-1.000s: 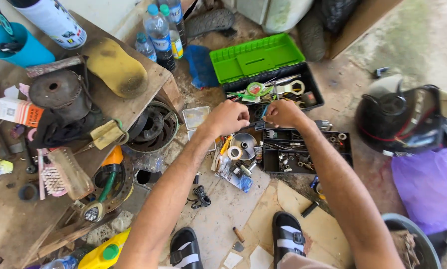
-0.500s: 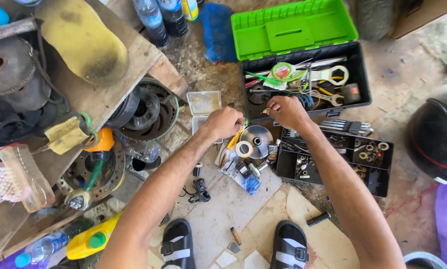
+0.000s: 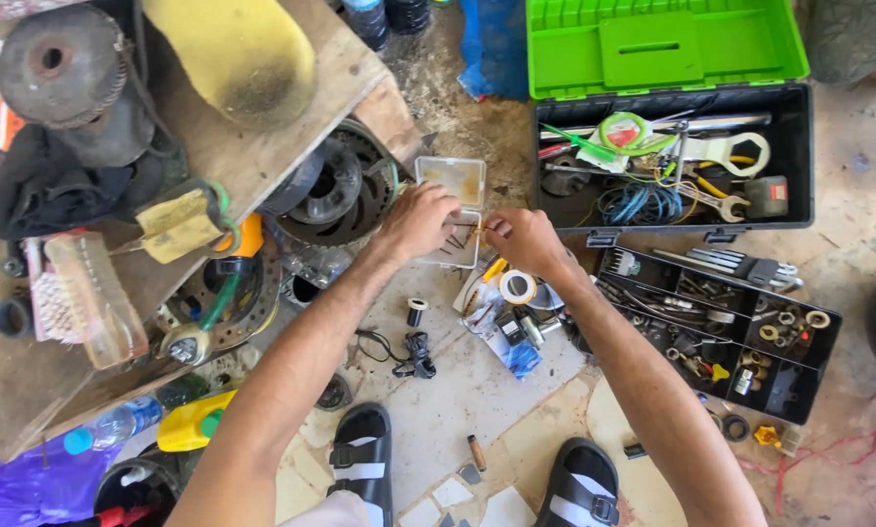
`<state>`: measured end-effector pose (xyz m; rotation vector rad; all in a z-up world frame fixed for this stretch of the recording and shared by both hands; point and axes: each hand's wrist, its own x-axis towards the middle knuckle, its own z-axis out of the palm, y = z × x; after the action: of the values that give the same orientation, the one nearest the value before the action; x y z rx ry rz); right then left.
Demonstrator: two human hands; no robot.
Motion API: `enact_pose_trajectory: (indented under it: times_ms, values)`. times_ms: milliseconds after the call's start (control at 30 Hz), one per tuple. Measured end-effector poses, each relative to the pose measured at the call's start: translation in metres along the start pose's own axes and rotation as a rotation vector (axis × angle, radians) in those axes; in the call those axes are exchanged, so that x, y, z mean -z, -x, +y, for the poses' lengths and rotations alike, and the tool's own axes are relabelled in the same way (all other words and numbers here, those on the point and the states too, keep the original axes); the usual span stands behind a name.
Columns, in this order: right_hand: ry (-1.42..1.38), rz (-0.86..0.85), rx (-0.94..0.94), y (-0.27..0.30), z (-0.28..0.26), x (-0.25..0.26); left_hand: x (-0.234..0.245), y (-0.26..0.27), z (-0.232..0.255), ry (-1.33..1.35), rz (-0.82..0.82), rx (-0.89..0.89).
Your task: Repairing and assembling small mechanical components and electrical wires at a workshop bench.
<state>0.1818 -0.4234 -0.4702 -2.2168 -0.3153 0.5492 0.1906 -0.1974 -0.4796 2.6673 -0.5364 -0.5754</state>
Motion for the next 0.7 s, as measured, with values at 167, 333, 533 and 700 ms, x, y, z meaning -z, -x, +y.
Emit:
enact_pose_trajectory:
  times_ms: [167,333,533,700]
  values:
    - [0.027,0.001,0.040,-0.022,-0.001,-0.028,-0.059,0.016,-0.019,-0.138,-0.016,-0.086]
    - [0.043,-0.029,0.034,-0.029,-0.019,-0.031,-0.047,0.046,0.009,-0.390,-0.096,-0.113]
    - [-0.082,0.081,0.125,-0.023,-0.087,-0.013,-0.042,0.072,-0.006,-0.293,0.098,-0.205]
    - [-0.220,0.153,0.098,-0.029,-0.143,-0.026,-0.010,0.102,-0.037,-0.231,0.467,-0.247]
